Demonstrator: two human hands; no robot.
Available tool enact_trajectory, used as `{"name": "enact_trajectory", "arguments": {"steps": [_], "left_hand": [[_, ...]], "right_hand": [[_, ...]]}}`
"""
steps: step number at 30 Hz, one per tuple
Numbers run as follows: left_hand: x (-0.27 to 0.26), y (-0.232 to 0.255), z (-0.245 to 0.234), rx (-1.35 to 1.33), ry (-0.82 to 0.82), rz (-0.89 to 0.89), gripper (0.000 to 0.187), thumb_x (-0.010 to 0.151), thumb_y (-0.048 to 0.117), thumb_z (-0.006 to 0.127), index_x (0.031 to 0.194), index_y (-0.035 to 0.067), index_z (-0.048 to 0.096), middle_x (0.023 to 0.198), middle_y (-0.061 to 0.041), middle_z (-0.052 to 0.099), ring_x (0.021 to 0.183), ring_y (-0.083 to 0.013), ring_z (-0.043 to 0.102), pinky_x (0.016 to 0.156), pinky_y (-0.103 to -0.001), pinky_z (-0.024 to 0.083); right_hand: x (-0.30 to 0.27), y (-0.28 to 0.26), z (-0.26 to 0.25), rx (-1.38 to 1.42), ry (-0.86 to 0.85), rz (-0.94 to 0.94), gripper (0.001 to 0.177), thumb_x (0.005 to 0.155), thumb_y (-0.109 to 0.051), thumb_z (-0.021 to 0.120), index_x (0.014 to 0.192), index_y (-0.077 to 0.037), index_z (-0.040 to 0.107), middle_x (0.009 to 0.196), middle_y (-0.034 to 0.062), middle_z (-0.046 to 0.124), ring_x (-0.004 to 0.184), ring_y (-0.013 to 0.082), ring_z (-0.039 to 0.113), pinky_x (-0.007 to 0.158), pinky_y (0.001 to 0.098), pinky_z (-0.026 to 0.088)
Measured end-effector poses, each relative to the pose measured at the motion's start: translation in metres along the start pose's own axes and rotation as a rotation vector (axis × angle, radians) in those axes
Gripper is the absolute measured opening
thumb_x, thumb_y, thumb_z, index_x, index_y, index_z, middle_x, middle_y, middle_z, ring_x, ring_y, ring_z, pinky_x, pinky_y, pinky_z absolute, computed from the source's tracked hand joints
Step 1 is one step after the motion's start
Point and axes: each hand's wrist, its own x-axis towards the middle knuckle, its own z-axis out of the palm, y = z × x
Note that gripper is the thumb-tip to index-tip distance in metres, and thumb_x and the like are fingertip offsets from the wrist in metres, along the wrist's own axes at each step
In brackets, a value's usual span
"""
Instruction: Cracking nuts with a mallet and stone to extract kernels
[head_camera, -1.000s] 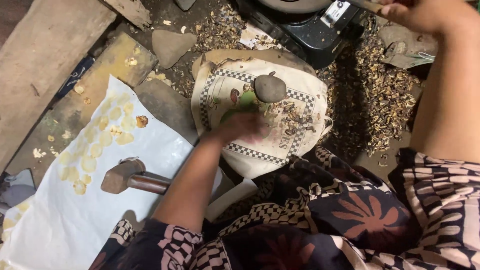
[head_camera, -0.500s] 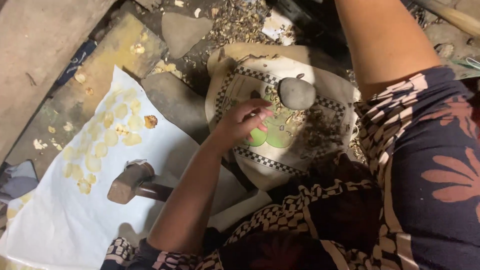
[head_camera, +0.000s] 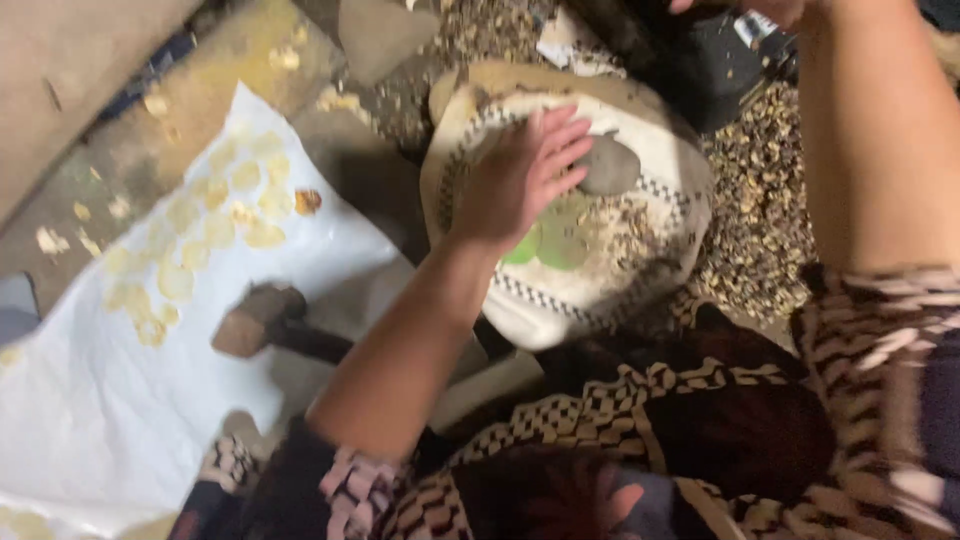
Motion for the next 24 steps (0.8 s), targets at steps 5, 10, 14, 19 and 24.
{"name": "enact_trajectory", "arguments": {"steps": [5, 10, 14, 19, 24], "left_hand": [[-0.001, -0.032, 0.006, -0.74, 0.254, -0.22, 0.069, 0.1, 0.039, 0.037, 0.156, -0.001, 0.035, 0.16, -0.033, 0.039, 0.138, -0.0469, 0.046, 0.113, -0.054, 0.042], [0.002, -0.127, -0.036, 0.312, 0.456, 0.427, 0.008, 0.097, 0.008, 0.06, 0.096, 0.002, 0.067, 0.083, -0.01, 0.066, 0.064, -0.0153, 0.058, 0.053, -0.027, 0.046], [-0.001, -0.147, -0.048, 1.461, 0.349, 0.934, 0.039, 0.079, 0.011, 0.091, 0.111, 0.013, 0.069, 0.111, -0.006, 0.059, 0.104, -0.0306, 0.055, 0.09, -0.044, 0.048], [0.001, -0.161, -0.059, 1.466, 0.353, 0.869, 0.039, 0.088, 0.009, 0.086, 0.122, 0.013, 0.068, 0.113, -0.007, 0.064, 0.11, -0.0346, 0.056, 0.089, -0.05, 0.048], [0.005, -0.159, -0.049, 1.345, 0.449, 0.861, 0.023, 0.085, 0.003, 0.086, 0.102, 0.008, 0.07, 0.106, -0.007, 0.061, 0.101, -0.0325, 0.054, 0.082, -0.046, 0.048]], "right_hand": [[-0.079, -0.097, 0.181, -0.732, 0.127, -0.032, 0.038, 0.113, -0.034, 0.061, 0.14, -0.007, 0.063, 0.124, 0.0185, 0.07, 0.104, 0.036, 0.066, 0.087, 0.0491, 0.049], [-0.103, -0.055, 0.223, -1.205, 0.214, -0.186, 0.077, 0.092, -0.036, 0.082, 0.154, -0.004, 0.048, 0.128, 0.0314, 0.055, 0.105, 0.0505, 0.06, 0.079, 0.0574, 0.057], [-0.137, -0.057, 0.231, -1.1, 0.237, -0.328, 0.076, 0.088, -0.014, 0.088, 0.145, 0.005, 0.04, 0.12, 0.0364, 0.054, 0.099, 0.0558, 0.062, 0.067, 0.0606, 0.061], [-0.181, -0.056, 0.245, -0.909, 0.134, -0.24, 0.071, 0.085, -0.004, 0.082, 0.147, 0.0, 0.048, 0.136, 0.0325, 0.043, 0.107, 0.0509, 0.061, 0.08, 0.0486, 0.065], [-0.192, -0.056, 0.233, -0.379, 0.373, 0.055, 0.03, 0.108, -0.017, 0.048, 0.137, -0.008, 0.049, 0.129, 0.0245, 0.061, 0.108, 0.0353, 0.064, 0.085, 0.0451, 0.059]]}}
